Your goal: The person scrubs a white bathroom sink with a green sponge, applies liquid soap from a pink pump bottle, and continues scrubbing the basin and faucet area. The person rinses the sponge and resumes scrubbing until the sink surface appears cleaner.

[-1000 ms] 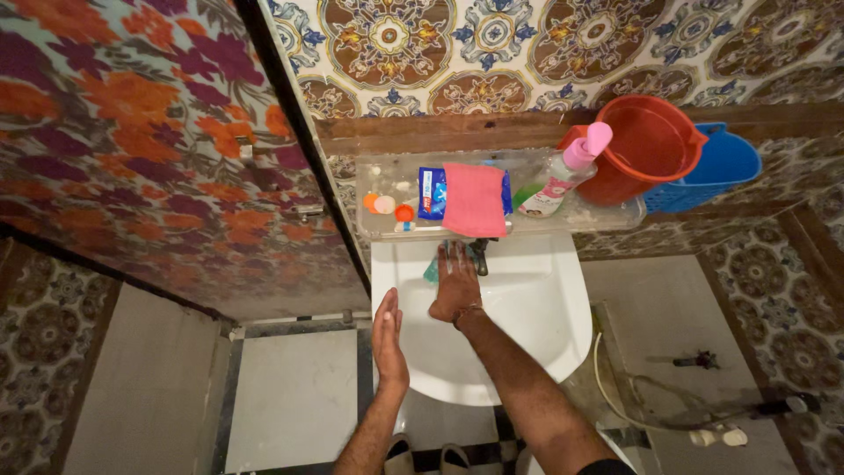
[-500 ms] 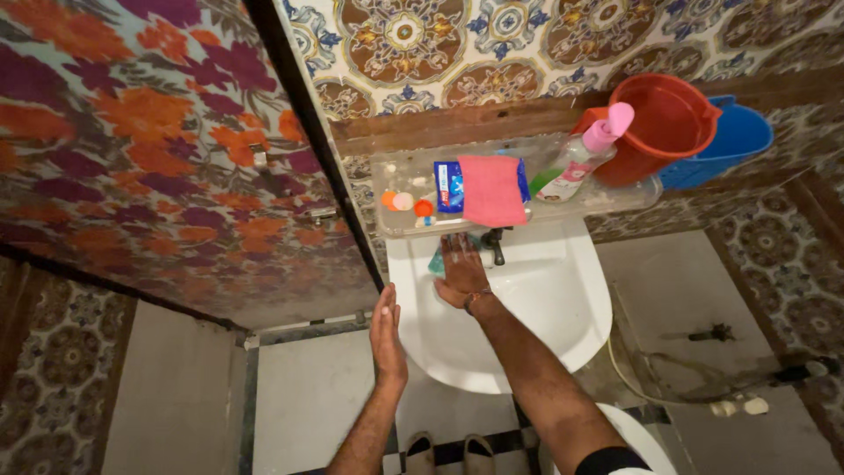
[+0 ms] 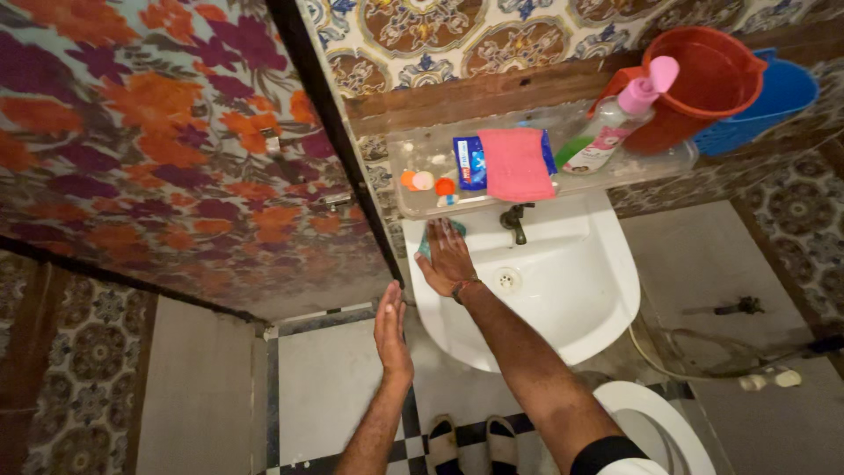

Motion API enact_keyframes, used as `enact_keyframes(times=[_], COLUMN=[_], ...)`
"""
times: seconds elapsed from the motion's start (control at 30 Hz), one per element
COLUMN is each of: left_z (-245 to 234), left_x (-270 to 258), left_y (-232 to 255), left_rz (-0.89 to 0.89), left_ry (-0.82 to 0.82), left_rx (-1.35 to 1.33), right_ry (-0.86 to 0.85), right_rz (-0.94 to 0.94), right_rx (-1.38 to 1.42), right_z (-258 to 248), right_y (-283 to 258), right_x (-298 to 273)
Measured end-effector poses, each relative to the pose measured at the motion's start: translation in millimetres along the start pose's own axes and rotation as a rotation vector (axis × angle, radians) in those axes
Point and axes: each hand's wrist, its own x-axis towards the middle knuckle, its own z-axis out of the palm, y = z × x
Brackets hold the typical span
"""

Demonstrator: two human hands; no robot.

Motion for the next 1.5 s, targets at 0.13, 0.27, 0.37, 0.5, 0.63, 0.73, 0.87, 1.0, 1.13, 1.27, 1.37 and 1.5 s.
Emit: enact_keyframes(times=[0.13,0.27,0.37,0.5,0.63,0.73,0.87,1.0,1.13,1.27,1.37,1.5], left_z=[-4.7,-9.3,-13.9,-19.6,-19.8,-12.6,-0.5,12.1,15.4,14.3,13.8,15.0], left_x=[0.0,-0.4,0.5,1.5,2.7,0.8,-7.5,-12.7,-19.1,-28.5,-35.0,-38.5], left_y=[2.3,3.1,1.8,-4.7,-17.6,-25.0,-28.2,-15.4,-2.9,0.2,-0.2,0.4], left_rz=[0.008,0.015,0.007,-0.015,0.007,-0.003,0.0,0.028,0.052,0.049,0.048,0.051], left_ry=[-0.003,-0.021,-0.034,-0.025,0.002,0.033,0.051,0.056,0.079,0.093,0.1,0.086], left_rx=[-0.021,-0.023,-0.042,-0.071,-0.104,-0.107,-0.123,-0.09,-0.087,-0.083,-0.086,-0.086], right_ry=[-0.014,-0.047,-0.015,0.101,0.054,0.016,0.055,-0.031,-0.037,-0.03,-0.035,-0.075], right_rz=[0.053,0.156,0.168,0.122,0.126,0.072,-0.03,-0.065,-0.058,-0.084,-0.094,-0.086], right_rx=[-0.02,0.005,0.002,-0.069,-0.092,-0.063,-0.034,-0.015,-0.006,0.002,0.021,0.039], right_z=[-1.0,-6.0,-6.3,0.3,-3.5,-12.3,-11.9,-20.7,-23.9,-21.5,-18.8,-18.3], right_y=[-7.6,-26.9,-35.4,-38.0,-44.1,-42.1,-41.0,-44.2,-49.3,-49.2,-49.9,-52.0], right_x=[3.0,11.9,15.2,18.3,15.9,11.6,-7.7,-17.7,-31.8,-47.8,-61.2,-69.3])
